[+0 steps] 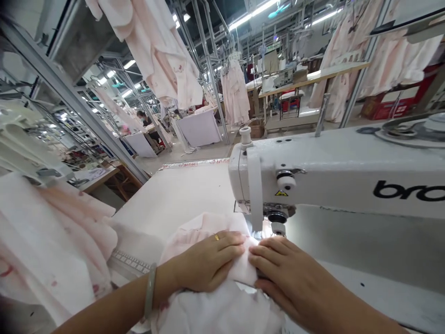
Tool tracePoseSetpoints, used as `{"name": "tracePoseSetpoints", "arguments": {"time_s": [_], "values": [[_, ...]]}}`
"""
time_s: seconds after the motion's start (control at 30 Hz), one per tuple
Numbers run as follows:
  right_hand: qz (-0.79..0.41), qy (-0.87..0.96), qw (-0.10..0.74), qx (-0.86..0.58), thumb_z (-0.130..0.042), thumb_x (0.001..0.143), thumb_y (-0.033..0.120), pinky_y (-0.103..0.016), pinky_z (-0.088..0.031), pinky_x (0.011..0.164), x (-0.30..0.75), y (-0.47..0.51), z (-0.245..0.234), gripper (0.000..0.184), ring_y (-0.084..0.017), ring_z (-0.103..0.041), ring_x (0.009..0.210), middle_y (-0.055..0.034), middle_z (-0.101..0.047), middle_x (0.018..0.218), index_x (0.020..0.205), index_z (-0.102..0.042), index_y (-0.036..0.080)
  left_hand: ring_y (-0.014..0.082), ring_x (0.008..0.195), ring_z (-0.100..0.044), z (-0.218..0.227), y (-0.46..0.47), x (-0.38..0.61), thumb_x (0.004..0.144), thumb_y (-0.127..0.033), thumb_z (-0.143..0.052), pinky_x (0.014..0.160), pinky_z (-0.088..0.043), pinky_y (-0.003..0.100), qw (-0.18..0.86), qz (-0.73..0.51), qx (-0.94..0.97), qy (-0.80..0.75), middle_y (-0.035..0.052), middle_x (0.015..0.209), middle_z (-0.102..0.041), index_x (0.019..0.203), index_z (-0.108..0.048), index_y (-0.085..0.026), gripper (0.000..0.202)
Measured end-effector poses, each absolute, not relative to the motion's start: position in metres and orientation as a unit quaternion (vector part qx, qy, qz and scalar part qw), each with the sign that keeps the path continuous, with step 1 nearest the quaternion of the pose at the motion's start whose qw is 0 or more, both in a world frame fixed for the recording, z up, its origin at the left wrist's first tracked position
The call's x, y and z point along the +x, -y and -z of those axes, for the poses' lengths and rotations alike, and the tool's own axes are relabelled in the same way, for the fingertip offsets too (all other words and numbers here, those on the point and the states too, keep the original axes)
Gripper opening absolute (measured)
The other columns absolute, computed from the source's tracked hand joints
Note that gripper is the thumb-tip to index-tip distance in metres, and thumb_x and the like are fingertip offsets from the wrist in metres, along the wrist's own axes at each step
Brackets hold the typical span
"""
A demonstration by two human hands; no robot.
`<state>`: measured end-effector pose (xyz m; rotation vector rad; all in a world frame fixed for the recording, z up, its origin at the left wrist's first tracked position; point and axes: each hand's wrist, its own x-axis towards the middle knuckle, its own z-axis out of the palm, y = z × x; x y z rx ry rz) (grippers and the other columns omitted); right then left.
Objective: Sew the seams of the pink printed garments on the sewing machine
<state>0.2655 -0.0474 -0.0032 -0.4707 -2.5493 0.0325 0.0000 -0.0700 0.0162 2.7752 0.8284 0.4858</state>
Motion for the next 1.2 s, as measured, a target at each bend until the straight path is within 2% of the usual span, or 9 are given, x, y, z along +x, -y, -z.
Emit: {"name": "tracePoseSetpoints", "arguments": {"time_s": [0.13, 0.3, 0.5, 0.7, 1.03, 1.2], "values": [[0.004, 0.943, 0.285, -0.169, -0.052, 0.106, 0.031, -0.036, -0.051, 0.093, 0.268, 0.048, -0.003, 0.024, -0.021, -0.068, 0.101, -0.0064, -0.075, 0.115, 0.117, -0.07, 0.019, 0.0261, 0.138, -0.053, -0.014, 0.059, 0.004, 0.097, -0.011, -0.042, 0.119, -0.043, 0.044, 0.108, -0.165, 0.949, -0.246, 0.0193, 0.141, -0.06, 0.132, -0.053, -0.01, 0.036], [0.078, 0.934, 0.291, -0.19, -0.042, 0.109, 0.029, -0.039, -0.045, 0.089, 0.27, 0.042, 0.001, 0.028, -0.021, -0.069, 0.094, -0.0048, -0.076, 0.108, 0.111, -0.067, 0.018, 0.0261, 0.135, -0.054, -0.008, 0.037, 0.008, 0.097, -0.012, -0.041, 0.117, -0.044, 0.045, 0.109, -0.156, 0.957, -0.217, 0.0198, 0.138, -0.061, 0.131, -0.052, -0.012, 0.036], [0.097, 0.93, 0.278, -0.219, -0.037, 0.111, 0.029, -0.038, -0.04, 0.091, 0.271, 0.035, 0.006, 0.031, -0.018, -0.071, 0.093, -0.0024, -0.076, 0.112, 0.124, -0.063, 0.019, 0.0242, 0.129, -0.057, -0.01, 0.021, 0.011, 0.096, -0.01, -0.04, 0.114, -0.046, 0.04, 0.104, -0.163, 0.959, -0.206, 0.0193, 0.129, -0.064, 0.128, -0.053, -0.011, 0.034], [0.083, 0.932, 0.268, -0.23, -0.038, 0.111, 0.032, -0.039, -0.04, 0.094, 0.274, 0.034, 0.002, 0.033, -0.018, -0.072, 0.097, -0.0012, -0.076, 0.116, 0.134, -0.059, 0.022, 0.0249, 0.127, -0.058, -0.015, 0.022, 0.011, 0.097, -0.011, -0.039, 0.113, -0.046, 0.042, 0.117, -0.154, 0.955, -0.224, 0.0174, 0.13, -0.063, 0.126, -0.054, -0.014, 0.033], [0.102, 0.929, 0.269, -0.231, -0.038, 0.111, 0.035, -0.039, -0.04, 0.099, 0.277, 0.033, 0.002, 0.035, -0.017, -0.074, 0.094, 0.0015, -0.078, 0.111, 0.139, -0.056, 0.025, 0.0258, 0.128, -0.056, -0.016, 0.022, 0.012, 0.097, -0.013, -0.041, 0.115, -0.044, 0.042, 0.099, -0.144, 0.955, -0.24, 0.0172, 0.129, -0.063, 0.123, -0.056, -0.013, 0.03], [0.095, 0.927, 0.278, -0.233, -0.044, 0.109, 0.039, -0.041, -0.044, 0.094, 0.28, 0.029, 0.007, 0.031, -0.02, -0.075, 0.091, 0.0012, -0.078, 0.11, 0.133, -0.06, 0.027, 0.0254, 0.133, -0.054, -0.01, 0.014, 0.009, 0.097, -0.014, -0.042, 0.118, -0.041, 0.041, 0.086, -0.135, 0.96, -0.231, 0.0179, 0.134, -0.062, 0.128, -0.055, -0.011, 0.034]]}}
